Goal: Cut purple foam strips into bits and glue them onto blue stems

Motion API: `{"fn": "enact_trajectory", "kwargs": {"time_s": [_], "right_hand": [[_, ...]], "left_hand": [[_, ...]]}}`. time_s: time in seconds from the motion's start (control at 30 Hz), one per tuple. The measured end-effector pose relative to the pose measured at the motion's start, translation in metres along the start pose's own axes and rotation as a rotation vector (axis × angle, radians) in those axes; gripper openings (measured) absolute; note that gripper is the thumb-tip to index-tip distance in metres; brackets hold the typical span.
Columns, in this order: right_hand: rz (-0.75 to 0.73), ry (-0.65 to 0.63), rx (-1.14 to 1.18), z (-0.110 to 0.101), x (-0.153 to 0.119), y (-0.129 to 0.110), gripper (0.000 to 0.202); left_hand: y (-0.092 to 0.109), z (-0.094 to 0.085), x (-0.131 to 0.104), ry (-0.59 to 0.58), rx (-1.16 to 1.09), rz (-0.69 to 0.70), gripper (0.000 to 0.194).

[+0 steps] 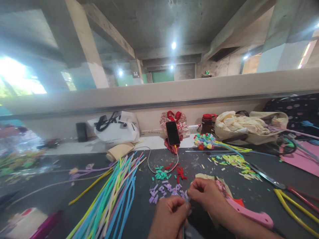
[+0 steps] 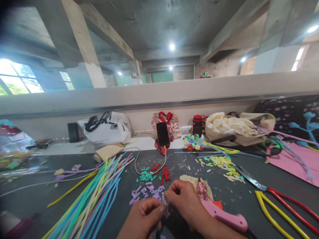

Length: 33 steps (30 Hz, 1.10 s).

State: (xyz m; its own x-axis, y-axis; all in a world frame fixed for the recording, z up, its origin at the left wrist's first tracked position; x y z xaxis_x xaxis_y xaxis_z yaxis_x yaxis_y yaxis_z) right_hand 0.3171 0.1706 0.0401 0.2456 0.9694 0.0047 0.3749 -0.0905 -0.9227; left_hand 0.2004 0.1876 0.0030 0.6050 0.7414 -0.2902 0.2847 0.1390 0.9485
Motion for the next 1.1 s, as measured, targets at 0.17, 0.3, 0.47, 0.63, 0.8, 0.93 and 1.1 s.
{"fn": "enact_trajectory", "kwargs": {"time_s": [0.17,0.3,0.47,0.63,0.8,0.93,1.1], "right_hand": [[0.025,0.02,0.031,0.001,0.001,0.005,0.014],[0.031,0.004,0.097,0.004,0.002,0.01,0.02],[0.014,-0.045,0.313,0.01,0.005,0.016,0.028],[-0.02,-0.02,0.478,0.004,0.002,0.006,0.032],[-0.032,-0.03,0.599,0.0,-0.002,-0.003,0.021],[-0.003,-0.111,0.592,0.011,-0.002,0.004,0.011],[0.013,-0.197,0.512,0.023,-0.003,0.005,0.017]], "left_hand": [[-0.001,0.002,0.002,-0.023,-0.009,0.003,0.035],[-0.002,0.002,0.003,-0.051,-0.137,-0.022,0.037],[-0.005,0.004,0.003,-0.086,-0.203,-0.06,0.038],[-0.008,0.005,0.006,-0.101,-0.256,-0.102,0.038],[-0.002,0.008,0.003,-0.196,-0.475,-0.057,0.034],[0.002,0.008,-0.004,-0.21,-0.651,-0.043,0.025],[0.012,0.011,-0.008,-0.23,-0.625,0.015,0.025]]}}
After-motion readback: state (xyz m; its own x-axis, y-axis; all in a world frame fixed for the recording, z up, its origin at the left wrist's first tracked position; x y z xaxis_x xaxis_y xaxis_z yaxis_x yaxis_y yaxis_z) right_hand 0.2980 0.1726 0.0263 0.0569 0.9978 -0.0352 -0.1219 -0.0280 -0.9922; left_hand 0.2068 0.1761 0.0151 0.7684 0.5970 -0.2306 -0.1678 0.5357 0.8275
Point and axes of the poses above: each hand's wrist, its own x-axis towards the middle knuckle, its own z-axis out of the palm, y = z × x, the point moved 9 cm from there along x, towards the middle knuckle, and after that the axes turned 4 degrees about -y, right-handed, at the moved point
